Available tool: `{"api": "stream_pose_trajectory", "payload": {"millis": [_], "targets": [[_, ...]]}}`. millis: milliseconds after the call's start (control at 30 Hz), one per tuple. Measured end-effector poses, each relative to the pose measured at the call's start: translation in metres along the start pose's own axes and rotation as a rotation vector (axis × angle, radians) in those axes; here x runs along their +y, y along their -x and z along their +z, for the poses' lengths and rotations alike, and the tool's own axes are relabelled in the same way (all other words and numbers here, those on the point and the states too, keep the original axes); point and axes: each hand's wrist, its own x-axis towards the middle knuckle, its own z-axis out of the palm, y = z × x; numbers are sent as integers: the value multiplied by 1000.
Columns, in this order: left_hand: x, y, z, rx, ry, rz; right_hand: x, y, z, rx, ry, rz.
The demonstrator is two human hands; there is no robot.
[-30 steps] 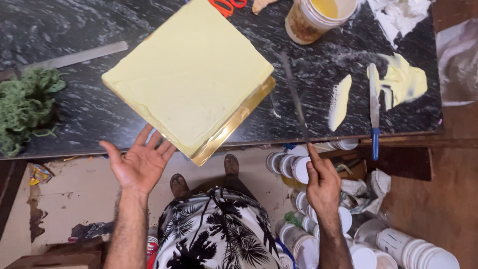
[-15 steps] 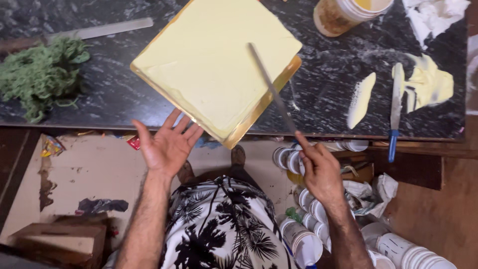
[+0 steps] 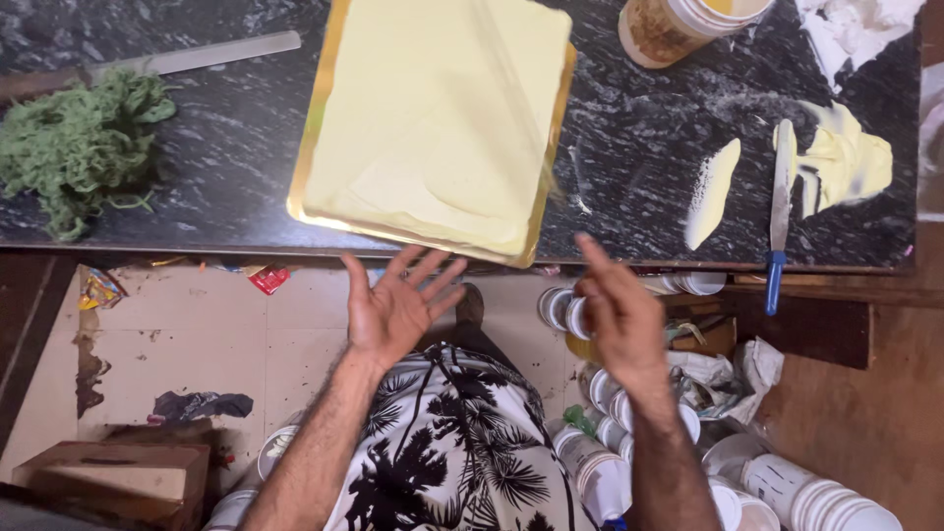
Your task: The person spreads a yellow compound onto a square board using a metal spatula, smoothing the surface and scraping excess material back onto the table. They repeatedly wipe the board's edges and the table surface with a green cloth and a small wooden block to clean up residue.
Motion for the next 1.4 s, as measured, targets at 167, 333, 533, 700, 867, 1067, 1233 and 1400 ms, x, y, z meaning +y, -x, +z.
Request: {"api": "stream_pose_trajectory", "payload": {"millis": [167,333,533,700,867,1067,1233,1400], "targets": [[18,-3,-13,78,149,73,14,23,-33,197,63,-49],[67,4,-11,-68,-188,168,25,37,-29,226,155,-4],[57,7,-1,63,-160,140,28,35,-19,163,210,53],[46,7,3,-10,-152,173,12,29,11,-30,188,19],[41,7,7,14,-126,177,-26,22,60,-234,302,-121],[22,4,16,32,-133,132,-11,-4,43,-289,-296,-263],[11,-2,2,-18,-32,-30,84,-35,-42,342,0,-129],[60,4,-6,95,-275,208,210,-60,-33,443,810,416]]}}
